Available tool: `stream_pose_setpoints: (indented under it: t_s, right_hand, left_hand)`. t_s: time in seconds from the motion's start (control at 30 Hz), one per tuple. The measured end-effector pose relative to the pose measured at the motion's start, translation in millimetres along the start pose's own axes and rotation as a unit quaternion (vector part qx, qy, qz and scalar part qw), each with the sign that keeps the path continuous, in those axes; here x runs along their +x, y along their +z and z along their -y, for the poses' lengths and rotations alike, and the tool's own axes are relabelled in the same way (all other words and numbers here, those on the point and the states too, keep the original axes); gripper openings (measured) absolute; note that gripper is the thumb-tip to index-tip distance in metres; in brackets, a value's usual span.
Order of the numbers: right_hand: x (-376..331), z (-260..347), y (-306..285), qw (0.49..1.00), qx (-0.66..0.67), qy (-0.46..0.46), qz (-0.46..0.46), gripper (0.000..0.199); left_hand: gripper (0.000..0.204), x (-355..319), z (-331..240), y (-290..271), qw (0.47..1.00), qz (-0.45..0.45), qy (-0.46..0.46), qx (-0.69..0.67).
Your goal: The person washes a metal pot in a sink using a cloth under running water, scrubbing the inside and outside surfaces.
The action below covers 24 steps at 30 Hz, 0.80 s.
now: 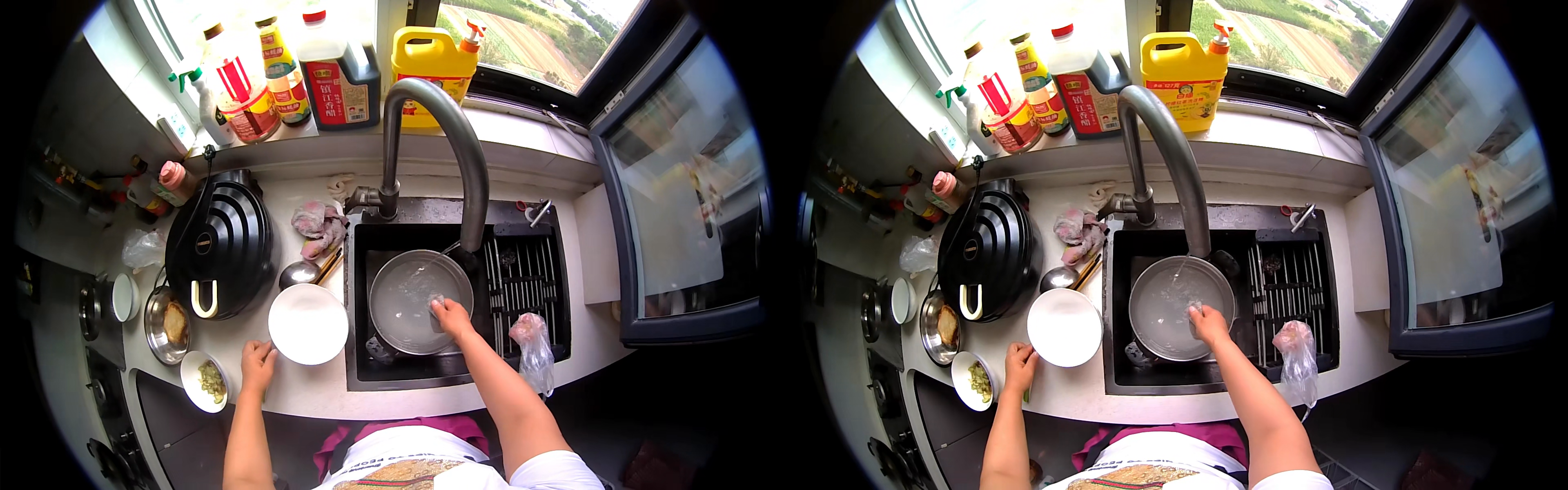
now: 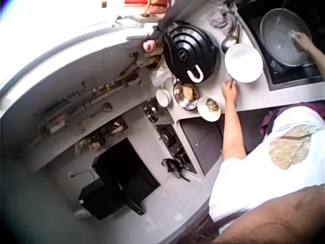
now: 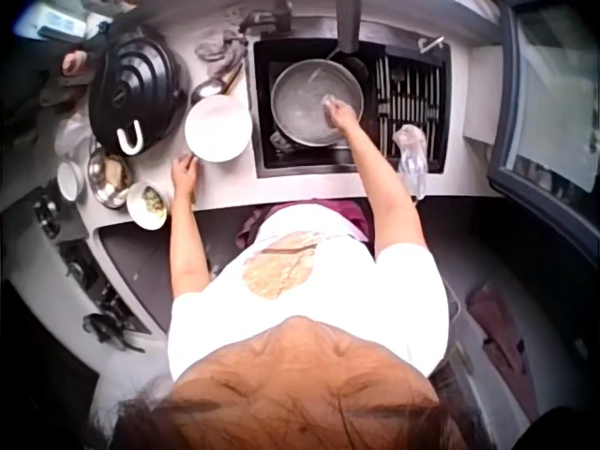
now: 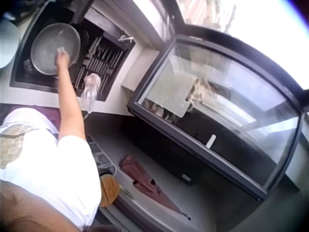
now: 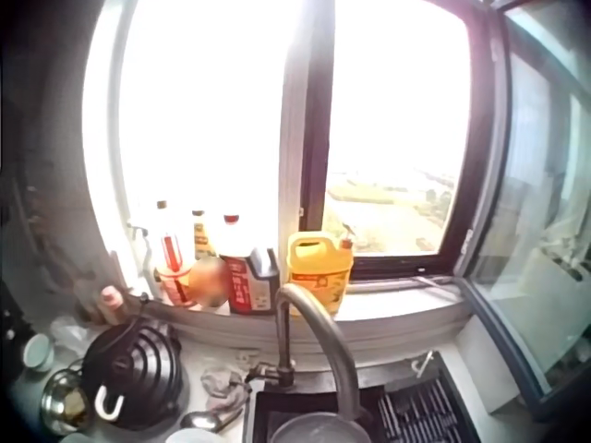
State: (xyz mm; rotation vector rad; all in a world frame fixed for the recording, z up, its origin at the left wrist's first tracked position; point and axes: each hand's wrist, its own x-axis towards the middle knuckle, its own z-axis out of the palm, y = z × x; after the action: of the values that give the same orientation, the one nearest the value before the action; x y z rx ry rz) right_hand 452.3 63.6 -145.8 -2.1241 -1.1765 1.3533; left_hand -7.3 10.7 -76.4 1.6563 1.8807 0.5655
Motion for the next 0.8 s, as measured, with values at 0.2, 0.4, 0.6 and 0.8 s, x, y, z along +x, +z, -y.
stream_pose_setpoints:
  t_s: [0.2, 0.4, 0.6, 0.8]
  right_hand:
    - [-18, 21, 18, 0.878, -0.409, 0.022, 0.246, 0.046]
    - [6, -25, 89, 0.933, -0.069, -0.046, 0.349, 0.050]
    - [82, 58, 119, 0.823, 0.511, 0.222, 0.113, 0.029]
    - [147, 42, 63, 0.596, 0.763, 0.201, -0.149, 0.028]
  left_hand:
    - [0.040, -29, -16, 15, 0.982, -0.152, 0.003, 0.116]
    - [0.038, -94, -88, 56, 0.984, -0.145, 0.100, 0.010]
    - [0.059, -92, -147, 164, 0.961, 0.041, -0.091, -0.257]
    - [0.079, -39, -168, 202, 0.929, 0.008, -0.261, -0.263]
